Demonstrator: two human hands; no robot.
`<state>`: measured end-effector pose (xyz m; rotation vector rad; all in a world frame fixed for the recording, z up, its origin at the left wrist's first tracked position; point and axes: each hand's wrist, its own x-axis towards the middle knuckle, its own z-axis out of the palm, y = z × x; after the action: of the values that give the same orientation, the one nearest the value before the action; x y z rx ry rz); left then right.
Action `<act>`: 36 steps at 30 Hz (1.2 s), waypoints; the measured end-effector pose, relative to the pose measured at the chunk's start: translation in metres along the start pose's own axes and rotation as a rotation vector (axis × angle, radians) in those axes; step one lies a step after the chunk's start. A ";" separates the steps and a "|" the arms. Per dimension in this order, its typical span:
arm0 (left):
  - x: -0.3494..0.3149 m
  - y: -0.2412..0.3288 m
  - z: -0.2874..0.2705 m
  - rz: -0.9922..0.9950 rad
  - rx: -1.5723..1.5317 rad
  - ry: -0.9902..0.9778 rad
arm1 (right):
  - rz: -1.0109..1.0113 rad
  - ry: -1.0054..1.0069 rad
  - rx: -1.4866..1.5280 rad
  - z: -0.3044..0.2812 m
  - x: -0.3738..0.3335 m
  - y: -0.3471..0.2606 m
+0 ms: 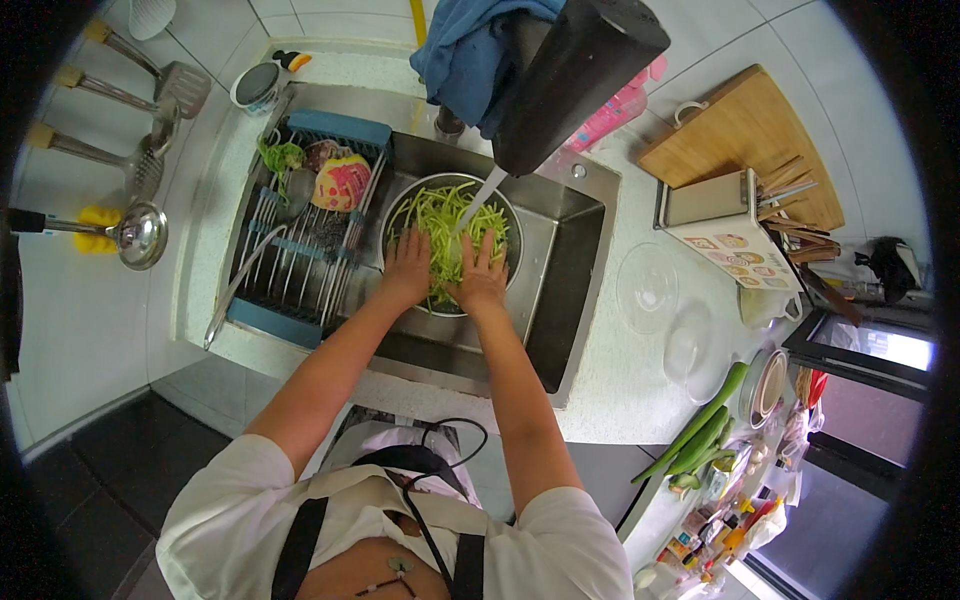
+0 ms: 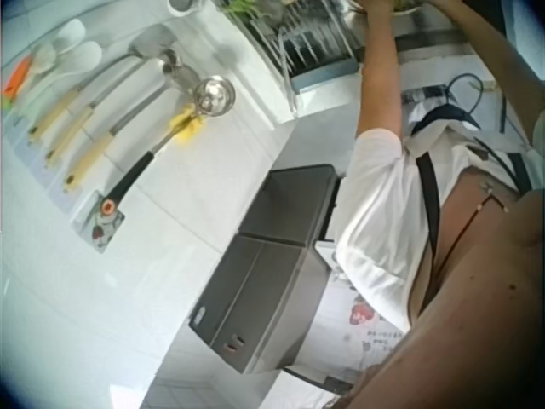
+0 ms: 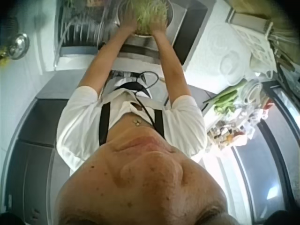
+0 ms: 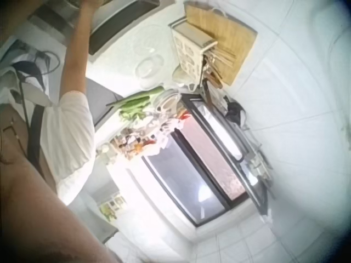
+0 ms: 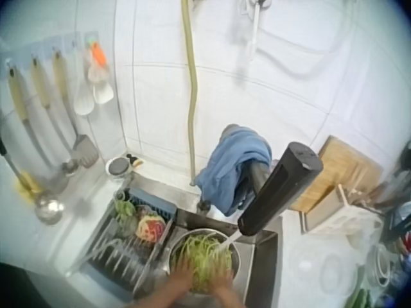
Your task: The person uses a chopstick to handle food, empties shredded vegetables from a plastic bag into a metal bowl, and washes the vegetables under a running faucet in a sink while using a strainer.
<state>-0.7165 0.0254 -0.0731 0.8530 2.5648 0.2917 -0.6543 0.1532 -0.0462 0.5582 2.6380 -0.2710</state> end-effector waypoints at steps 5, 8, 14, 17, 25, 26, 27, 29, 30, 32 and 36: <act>0.016 0.000 0.014 -0.026 0.069 0.007 | 0.002 -0.041 -0.160 0.000 0.003 -0.003; 0.004 -0.003 -0.026 0.042 -0.102 -0.035 | -0.140 -0.056 0.034 -0.040 -0.001 0.017; -0.017 -0.006 -0.059 0.099 -0.097 0.106 | -0.181 0.228 0.271 -0.046 -0.028 0.025; -0.020 0.004 -0.072 0.126 -0.088 -0.261 | -0.307 0.123 0.198 -0.018 -0.023 0.020; -0.004 0.003 -0.009 0.151 0.032 -0.060 | -0.279 0.160 0.302 0.003 -0.005 0.015; -0.005 0.003 -0.018 0.141 0.000 -0.100 | -0.244 0.124 0.372 -0.003 -0.005 0.018; -0.004 0.001 -0.025 0.132 -0.030 -0.082 | -0.208 0.087 0.440 -0.010 -0.006 0.022; 0.000 -0.003 -0.041 0.113 -0.091 -0.047 | -0.107 0.234 0.475 -0.026 -0.009 0.031; 0.001 -0.002 -0.049 0.143 -0.093 0.051 | -0.056 0.307 0.491 -0.030 -0.009 0.033; 0.002 -0.001 -0.062 0.205 -0.096 0.248 | -0.152 0.535 0.370 -0.024 0.003 0.035; 0.021 -0.009 -0.033 0.285 0.127 0.377 | -0.235 0.393 0.086 -0.003 0.014 0.019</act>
<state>-0.7516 0.0287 -0.0537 1.3264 2.8234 0.4112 -0.6593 0.1759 -0.0516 0.3540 3.0919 -0.3799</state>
